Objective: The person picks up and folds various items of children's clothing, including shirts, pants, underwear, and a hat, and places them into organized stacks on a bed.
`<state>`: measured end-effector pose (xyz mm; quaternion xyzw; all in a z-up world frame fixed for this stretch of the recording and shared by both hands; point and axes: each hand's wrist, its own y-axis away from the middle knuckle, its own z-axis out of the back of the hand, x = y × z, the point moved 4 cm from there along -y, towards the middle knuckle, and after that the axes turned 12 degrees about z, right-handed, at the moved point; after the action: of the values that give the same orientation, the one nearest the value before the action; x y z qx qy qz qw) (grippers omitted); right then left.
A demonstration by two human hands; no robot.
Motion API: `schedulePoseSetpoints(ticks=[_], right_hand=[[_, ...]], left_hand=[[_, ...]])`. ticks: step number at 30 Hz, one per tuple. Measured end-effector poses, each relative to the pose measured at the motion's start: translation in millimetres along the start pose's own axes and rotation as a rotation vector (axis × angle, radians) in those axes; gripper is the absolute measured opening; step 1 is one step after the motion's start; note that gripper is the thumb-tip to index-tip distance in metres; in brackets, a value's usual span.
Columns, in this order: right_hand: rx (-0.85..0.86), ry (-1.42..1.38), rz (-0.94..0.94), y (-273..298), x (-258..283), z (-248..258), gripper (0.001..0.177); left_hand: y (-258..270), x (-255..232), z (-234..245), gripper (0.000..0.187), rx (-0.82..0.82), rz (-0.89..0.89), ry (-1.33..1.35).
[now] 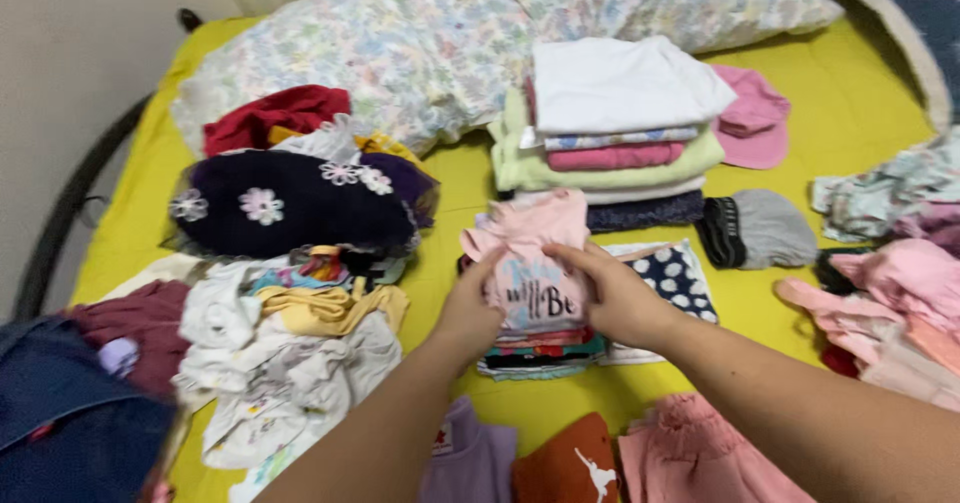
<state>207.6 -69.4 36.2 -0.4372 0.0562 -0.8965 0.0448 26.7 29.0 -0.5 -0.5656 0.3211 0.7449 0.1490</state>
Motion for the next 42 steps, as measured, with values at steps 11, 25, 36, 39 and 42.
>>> schedulePoseSetpoints(ticks=[11, 25, 36, 39, 42], right_hand=[[-0.007, -0.019, -0.305, 16, -18, -1, 0.084], [-0.367, 0.022, -0.461, 119, 36, 195, 0.073], [-0.477, -0.043, -0.505, 241, 60, 293, 0.063], [-0.510, -0.070, -0.541, 265, 61, 315, 0.061], [-0.491, -0.039, -0.520, 294, 54, 333, 0.059]], left_hand=[[4, -10, 5, 0.083, -0.244, -0.025, -0.347], [-9, -162, -52, 0.072, -0.200, -0.355, -0.585], [26, -227, -185, 0.076, 0.059, -0.489, -0.490], [44, -245, -222, 0.072, -0.010, -0.683, -0.579], [58, -250, -255, 0.077, 0.022, -0.454, -0.555]])
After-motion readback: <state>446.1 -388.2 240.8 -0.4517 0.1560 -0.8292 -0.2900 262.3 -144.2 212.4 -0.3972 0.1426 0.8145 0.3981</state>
